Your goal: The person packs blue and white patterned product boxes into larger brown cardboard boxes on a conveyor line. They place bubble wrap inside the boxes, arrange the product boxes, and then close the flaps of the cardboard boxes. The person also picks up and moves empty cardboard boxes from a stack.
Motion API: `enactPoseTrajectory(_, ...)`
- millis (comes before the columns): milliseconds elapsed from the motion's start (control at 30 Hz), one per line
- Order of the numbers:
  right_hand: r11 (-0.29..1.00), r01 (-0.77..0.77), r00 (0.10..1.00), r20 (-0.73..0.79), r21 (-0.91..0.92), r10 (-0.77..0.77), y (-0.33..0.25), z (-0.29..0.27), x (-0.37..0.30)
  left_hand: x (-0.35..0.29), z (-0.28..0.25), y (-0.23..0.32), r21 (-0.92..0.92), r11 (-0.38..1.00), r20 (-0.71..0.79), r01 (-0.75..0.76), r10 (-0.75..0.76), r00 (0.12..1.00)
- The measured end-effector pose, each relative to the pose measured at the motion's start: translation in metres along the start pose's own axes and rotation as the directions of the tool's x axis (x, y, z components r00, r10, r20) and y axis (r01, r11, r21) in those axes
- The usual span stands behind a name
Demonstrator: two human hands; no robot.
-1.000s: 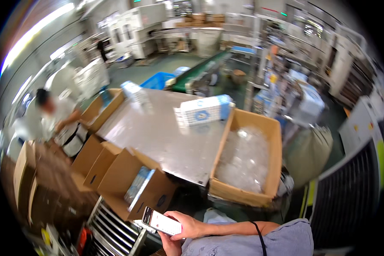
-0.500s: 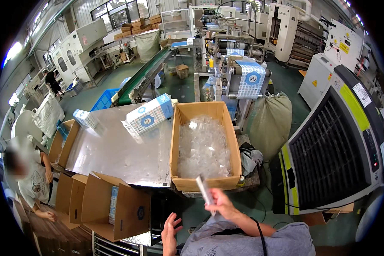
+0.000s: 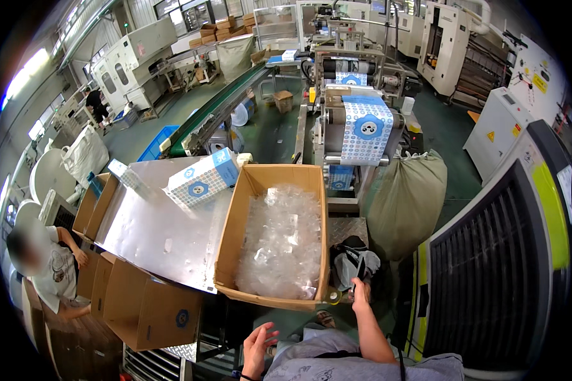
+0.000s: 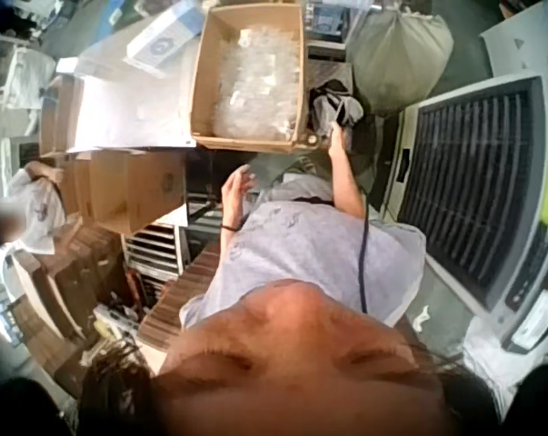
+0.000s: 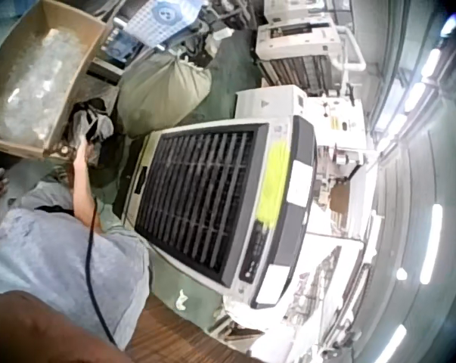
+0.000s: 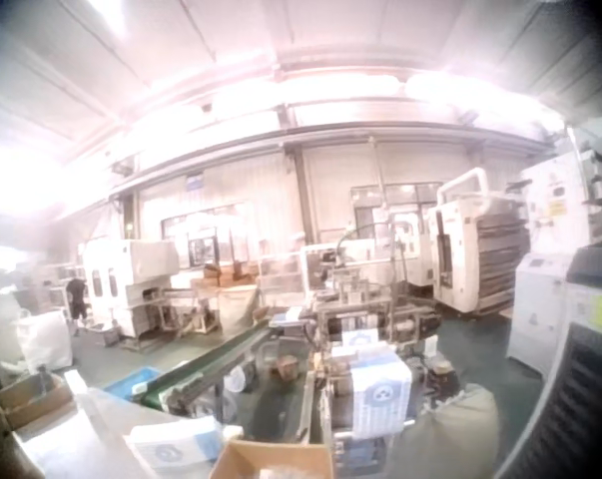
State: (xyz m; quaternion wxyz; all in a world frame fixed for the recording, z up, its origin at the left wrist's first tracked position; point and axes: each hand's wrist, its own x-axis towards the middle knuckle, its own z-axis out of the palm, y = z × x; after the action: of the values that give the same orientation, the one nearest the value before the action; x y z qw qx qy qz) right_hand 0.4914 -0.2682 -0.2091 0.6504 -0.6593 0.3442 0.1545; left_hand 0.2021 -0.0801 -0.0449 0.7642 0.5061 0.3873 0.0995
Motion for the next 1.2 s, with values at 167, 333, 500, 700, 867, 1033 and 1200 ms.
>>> enactPoseTrajectory(167,0.913,0.106,0.966,0.260,-0.395,0.001,-0.021,-0.005,0.071,0.011,0.052,-0.008,-0.076,0.996,-0.084,0.052,-0.058,0.995)
enactPoseTrajectory(333,0.819,0.201,0.852,0.508,-0.537,0.124,-0.043,0.031,0.130,0.011,0.071,-0.005,-0.020,0.993,-0.232,0.114,-0.116,0.966)
enactPoseTrajectory(500,0.529,0.518,0.817,0.572,-0.672,-0.073,0.003,0.050,0.192,0.017,0.053,-0.040,0.031,0.991,-0.250,0.130,-0.119,0.961)
enactPoseTrajectory(700,0.153,0.685,0.726,0.684,-0.712,-0.066,0.046,0.040,0.198,0.022,0.065,-0.018,-0.031,0.980,-0.357,0.198,-0.196,0.913)
enactPoseTrajectory(867,0.364,0.612,0.785,0.479,-0.702,-0.393,0.029,0.052,0.158,0.022,0.046,-0.010,0.018,0.988,-0.340,0.155,-0.140,0.930)
enactPoseTrajectory(1033,0.491,0.769,0.626,0.324,-0.410,-0.710,-0.015,0.060,0.074,0.023,0.004,-0.017,0.038,0.999,-0.293,0.028,-0.015,0.956)
enactPoseTrajectory(1200,0.559,0.829,0.441,0.651,-0.031,-0.618,-0.027,0.037,-0.079,0.030,-0.046,-0.013,-0.013,0.998,-0.177,-0.057,0.054,0.983)
